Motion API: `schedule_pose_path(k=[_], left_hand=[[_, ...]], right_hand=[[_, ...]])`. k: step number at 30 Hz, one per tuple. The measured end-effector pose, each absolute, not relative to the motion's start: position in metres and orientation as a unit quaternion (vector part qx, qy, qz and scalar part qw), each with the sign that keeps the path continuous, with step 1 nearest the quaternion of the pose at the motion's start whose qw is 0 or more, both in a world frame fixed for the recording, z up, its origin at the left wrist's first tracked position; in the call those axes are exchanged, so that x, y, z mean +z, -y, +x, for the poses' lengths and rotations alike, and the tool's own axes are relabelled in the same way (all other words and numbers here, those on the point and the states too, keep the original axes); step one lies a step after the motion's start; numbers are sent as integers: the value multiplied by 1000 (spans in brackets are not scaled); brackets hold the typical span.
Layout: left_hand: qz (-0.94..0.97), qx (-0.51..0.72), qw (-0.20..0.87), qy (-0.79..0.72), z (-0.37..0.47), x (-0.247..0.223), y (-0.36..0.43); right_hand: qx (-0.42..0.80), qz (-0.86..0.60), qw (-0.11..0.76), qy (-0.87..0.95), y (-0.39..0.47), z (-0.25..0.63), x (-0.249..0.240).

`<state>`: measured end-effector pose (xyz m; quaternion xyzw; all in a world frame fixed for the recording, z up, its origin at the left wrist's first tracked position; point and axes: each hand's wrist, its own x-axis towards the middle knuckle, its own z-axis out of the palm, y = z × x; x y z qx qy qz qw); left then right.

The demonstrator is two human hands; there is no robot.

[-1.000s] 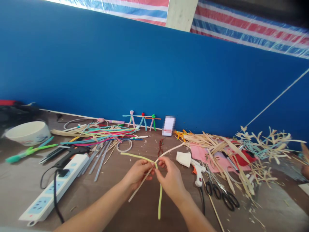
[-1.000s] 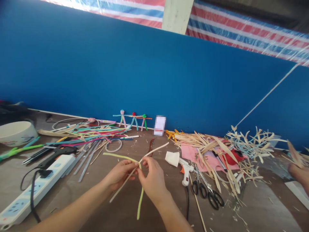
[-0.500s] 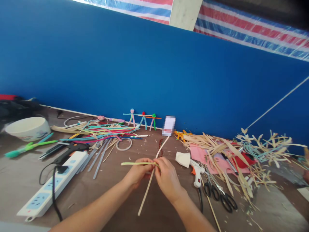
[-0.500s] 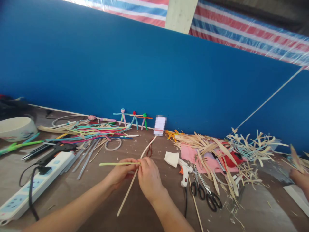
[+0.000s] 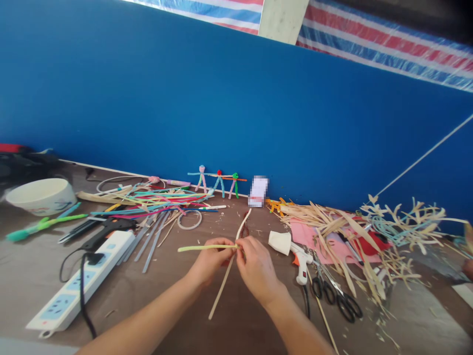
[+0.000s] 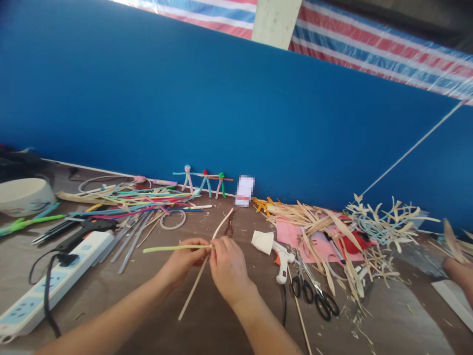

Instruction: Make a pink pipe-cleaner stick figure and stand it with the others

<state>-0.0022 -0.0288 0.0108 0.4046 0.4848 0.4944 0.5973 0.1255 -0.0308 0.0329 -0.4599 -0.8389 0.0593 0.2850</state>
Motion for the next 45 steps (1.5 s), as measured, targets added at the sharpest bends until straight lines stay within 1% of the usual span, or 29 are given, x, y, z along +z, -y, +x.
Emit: schedule_pose_path(k=[2, 6, 9, 12, 15, 18, 21, 22, 24, 26, 27, 29, 32, 33, 35, 38, 40, 45], left_hand=[[459, 496, 551, -489, -4, 11, 29], [569, 486, 417, -516, -8, 12, 29], [625, 467, 342, -523, -11, 16, 31], [682, 456, 286, -495, -16, 23, 32], [712, 455, 272, -461, -21, 32, 34], [732, 451, 270, -433, -25, 40, 34], [725, 450, 305, -422, -26, 44, 33], [708, 452, 333, -428, -26, 44, 32], [642, 455, 426, -447, -23, 44, 31], [534, 454, 550, -455, -21, 42, 29], [476, 452, 605, -451, -19, 41, 28], [384, 449, 677, -439, -17, 39, 27], [332, 442, 716, -427, -16, 37, 25], [326, 439, 722, -424, -16, 37, 24], [319, 429, 731, -424, -15, 38, 24], [330, 413, 731, -431, -16, 39, 24], [358, 412, 719, -430, -16, 38, 26], [445, 438, 653, -428, -16, 33, 27]], right_hand=[[55, -460, 274, 843, 31, 124, 35], [48, -466, 258, 845, 31, 123, 38], [63, -477, 253, 840, 29, 124, 42], [104, -472, 253, 838, 28, 126, 50], [146, -467, 256, 833, 27, 128, 60], [208, -469, 258, 819, 24, 130, 66], [354, -459, 242, 778, 16, 133, 65], [416, -453, 230, 754, 13, 133, 63], [521, -438, 210, 702, 7, 134, 59], [555, -429, 215, 680, 5, 134, 55], [536, -431, 228, 689, 5, 134, 54], [437, -446, 261, 736, 8, 133, 53], [238, -441, 281, 819, 15, 133, 54], [190, -431, 276, 838, 17, 133, 55], [134, -412, 262, 862, 20, 133, 57], [104, -399, 251, 876, 21, 134, 56], [112, -398, 254, 874, 20, 135, 54], [211, -415, 286, 837, 18, 137, 49]])
